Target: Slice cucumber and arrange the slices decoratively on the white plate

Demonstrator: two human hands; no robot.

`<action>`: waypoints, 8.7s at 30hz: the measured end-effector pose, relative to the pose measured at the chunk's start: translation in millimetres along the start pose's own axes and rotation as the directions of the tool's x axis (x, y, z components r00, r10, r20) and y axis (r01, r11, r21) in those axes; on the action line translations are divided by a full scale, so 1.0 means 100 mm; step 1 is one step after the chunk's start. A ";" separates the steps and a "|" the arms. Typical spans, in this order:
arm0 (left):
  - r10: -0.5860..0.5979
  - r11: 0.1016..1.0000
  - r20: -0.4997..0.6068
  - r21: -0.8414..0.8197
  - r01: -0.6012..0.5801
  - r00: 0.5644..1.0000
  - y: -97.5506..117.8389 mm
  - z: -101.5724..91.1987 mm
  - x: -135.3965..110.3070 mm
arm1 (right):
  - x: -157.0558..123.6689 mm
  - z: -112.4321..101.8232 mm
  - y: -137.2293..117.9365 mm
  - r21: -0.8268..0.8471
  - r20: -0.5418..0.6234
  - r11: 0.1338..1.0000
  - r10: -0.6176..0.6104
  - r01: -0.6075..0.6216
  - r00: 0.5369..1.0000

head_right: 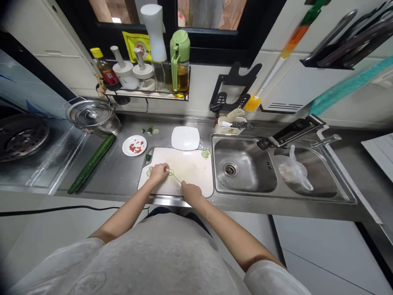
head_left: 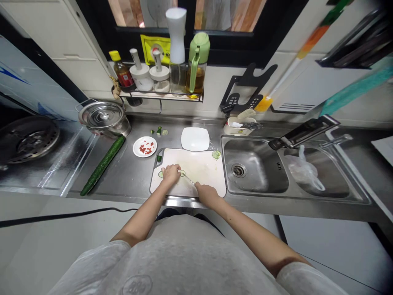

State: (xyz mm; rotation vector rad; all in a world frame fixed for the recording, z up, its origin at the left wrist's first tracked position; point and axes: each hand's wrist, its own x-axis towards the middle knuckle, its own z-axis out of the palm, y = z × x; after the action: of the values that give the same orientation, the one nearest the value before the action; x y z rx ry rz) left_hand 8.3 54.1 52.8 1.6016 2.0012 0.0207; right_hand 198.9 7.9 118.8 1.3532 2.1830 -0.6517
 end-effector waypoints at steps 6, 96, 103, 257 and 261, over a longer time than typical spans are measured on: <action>0.035 0.998 -0.044 0.050 -0.032 0.998 0.02 0.04 -0.06 | -0.06 0.10 0.06 0.022 0.019 0.999 0.026 -0.026 1.000; 0.244 0.856 -0.632 -0.216 -0.470 0.736 -0.24 0.53 -0.27 | -0.01 0.00 0.01 0.009 -0.080 1.000 -0.008 0.009 0.997; 0.260 0.859 -0.634 -0.193 -0.474 0.728 -0.26 0.57 -0.29 | 0.00 0.01 0.01 -0.052 -0.069 0.998 -0.026 0.023 0.997; 0.146 0.859 -0.590 -0.322 -0.397 0.794 -0.26 0.36 -0.33 | 0.07 -0.02 0.36 0.219 -0.194 0.974 0.096 -0.052 0.976; 0.194 0.858 -0.601 -0.278 -0.431 0.775 -0.28 0.46 -0.33 | 0.10 -0.08 0.23 0.128 -0.119 0.992 0.026 -0.010 0.993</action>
State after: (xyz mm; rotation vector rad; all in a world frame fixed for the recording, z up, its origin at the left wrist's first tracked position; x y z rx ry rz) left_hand 7.1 1.5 18.0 1.7567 1.8986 1.0870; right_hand 214.7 29.4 115.4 1.5115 2.2535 -0.7315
